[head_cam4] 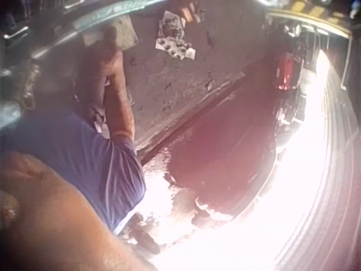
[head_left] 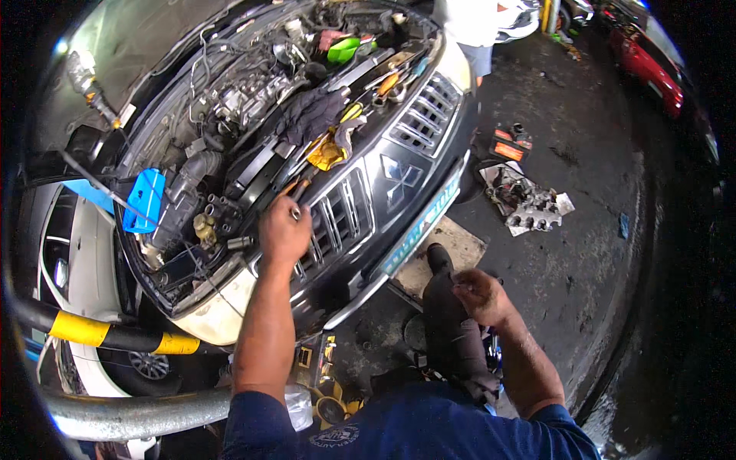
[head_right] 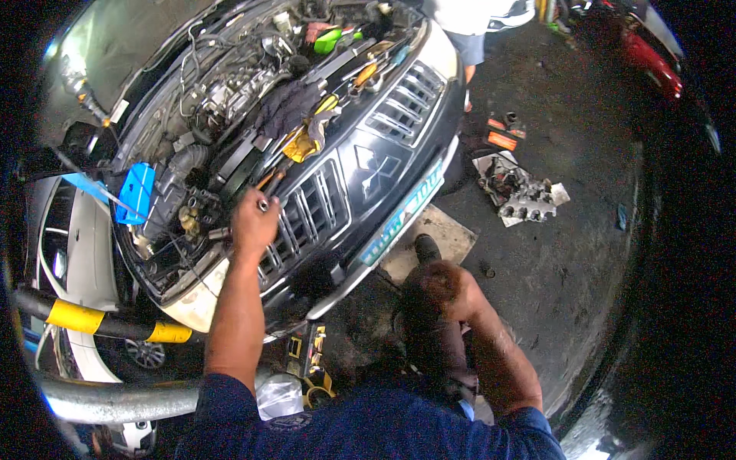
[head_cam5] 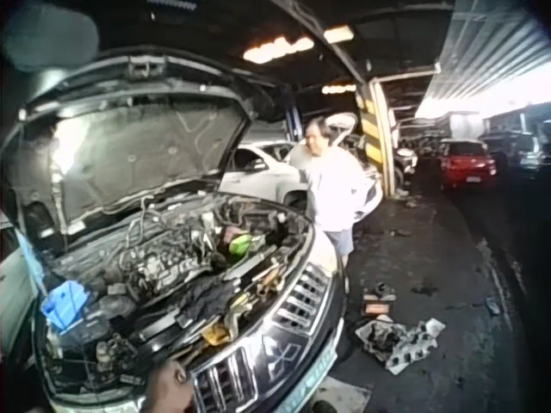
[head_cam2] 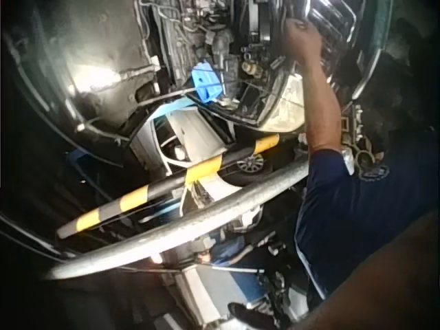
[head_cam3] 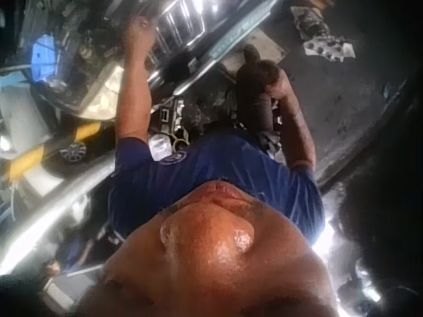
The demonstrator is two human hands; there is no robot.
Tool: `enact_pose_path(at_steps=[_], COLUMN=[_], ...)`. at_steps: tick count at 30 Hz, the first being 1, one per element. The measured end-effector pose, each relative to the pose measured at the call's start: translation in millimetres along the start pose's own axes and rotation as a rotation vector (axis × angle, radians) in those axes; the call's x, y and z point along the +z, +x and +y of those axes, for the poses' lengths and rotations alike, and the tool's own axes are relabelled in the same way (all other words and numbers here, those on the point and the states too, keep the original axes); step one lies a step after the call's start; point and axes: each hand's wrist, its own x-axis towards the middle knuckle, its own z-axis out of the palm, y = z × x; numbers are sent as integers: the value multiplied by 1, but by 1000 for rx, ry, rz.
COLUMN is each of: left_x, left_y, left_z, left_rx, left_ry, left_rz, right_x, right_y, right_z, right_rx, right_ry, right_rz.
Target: Working on the internal components of a car engine using hand tools.
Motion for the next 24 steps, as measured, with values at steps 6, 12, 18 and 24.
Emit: enact_pose_path(at_steps=[6, 12, 18, 24], left_x=[31, 46, 54, 32], left_y=[168, 217, 221, 246], left_z=[-7, 3, 3, 23], left_rx=[-170, -156, -229, -358], left_ry=[315, 521, 534, 483], left_rz=[-394, -817, -839, -986], right_x=[-84, -132, -145, -132], right_y=[195, 313, 370, 412], right_z=[-49, -114, -166, -171], right_rx=[2, 95, 210, 89], right_ry=[283, 224, 127, -101], right_rz=[-61, -234, -493, -641])
